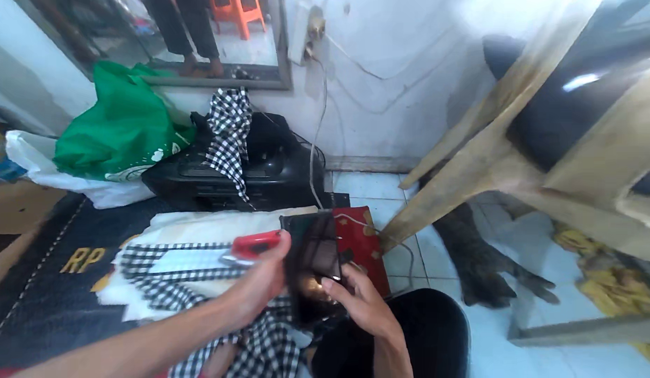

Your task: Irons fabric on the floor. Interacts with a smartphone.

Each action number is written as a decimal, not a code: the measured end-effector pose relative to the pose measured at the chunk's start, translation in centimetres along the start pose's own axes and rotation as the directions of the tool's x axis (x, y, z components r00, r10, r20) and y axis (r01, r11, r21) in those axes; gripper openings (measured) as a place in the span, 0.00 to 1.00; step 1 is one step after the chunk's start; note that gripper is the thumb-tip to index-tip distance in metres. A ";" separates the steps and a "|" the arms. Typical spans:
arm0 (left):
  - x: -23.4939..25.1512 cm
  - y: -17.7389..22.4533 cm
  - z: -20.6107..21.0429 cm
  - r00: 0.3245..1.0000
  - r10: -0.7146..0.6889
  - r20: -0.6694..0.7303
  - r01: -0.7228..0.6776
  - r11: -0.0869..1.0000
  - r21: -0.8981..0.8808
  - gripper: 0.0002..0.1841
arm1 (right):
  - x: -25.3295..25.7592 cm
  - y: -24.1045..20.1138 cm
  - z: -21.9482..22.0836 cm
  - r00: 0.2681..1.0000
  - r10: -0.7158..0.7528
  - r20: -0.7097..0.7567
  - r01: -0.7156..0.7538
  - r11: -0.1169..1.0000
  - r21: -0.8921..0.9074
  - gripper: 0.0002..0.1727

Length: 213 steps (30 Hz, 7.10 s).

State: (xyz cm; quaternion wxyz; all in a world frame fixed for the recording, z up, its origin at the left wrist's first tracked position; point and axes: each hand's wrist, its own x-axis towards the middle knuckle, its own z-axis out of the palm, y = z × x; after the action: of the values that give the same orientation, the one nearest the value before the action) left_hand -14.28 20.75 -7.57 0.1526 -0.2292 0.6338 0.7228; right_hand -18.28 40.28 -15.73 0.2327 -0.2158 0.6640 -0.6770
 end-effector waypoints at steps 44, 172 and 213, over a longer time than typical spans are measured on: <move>0.3 -1.4 -3.4 0.996 -0.073 -0.059 0.079 0.992 0.102 0.31 | 1.5 1.0 3.2 0.995 0.000 -0.096 -0.018 0.983 -0.182 0.46; 0.6 -1.8 -4.5 0.982 -0.091 -0.164 0.113 0.985 0.128 0.35 | 1.8 2.1 3.4 0.997 -0.029 -0.078 0.029 1.000 -0.001 0.35; 0.8 -1.6 -4.6 0.918 -0.002 -0.396 -0.017 0.999 -0.046 0.36 | 1.7 1.6 3.1 0.982 0.044 0.184 -0.052 0.998 0.037 0.53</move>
State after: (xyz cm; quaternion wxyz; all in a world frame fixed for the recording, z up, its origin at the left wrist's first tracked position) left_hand -13.51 16.37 -9.71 0.0129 -0.3720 0.6348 0.6771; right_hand -17.78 36.76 -17.29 0.3135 -0.2560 0.6307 -0.6621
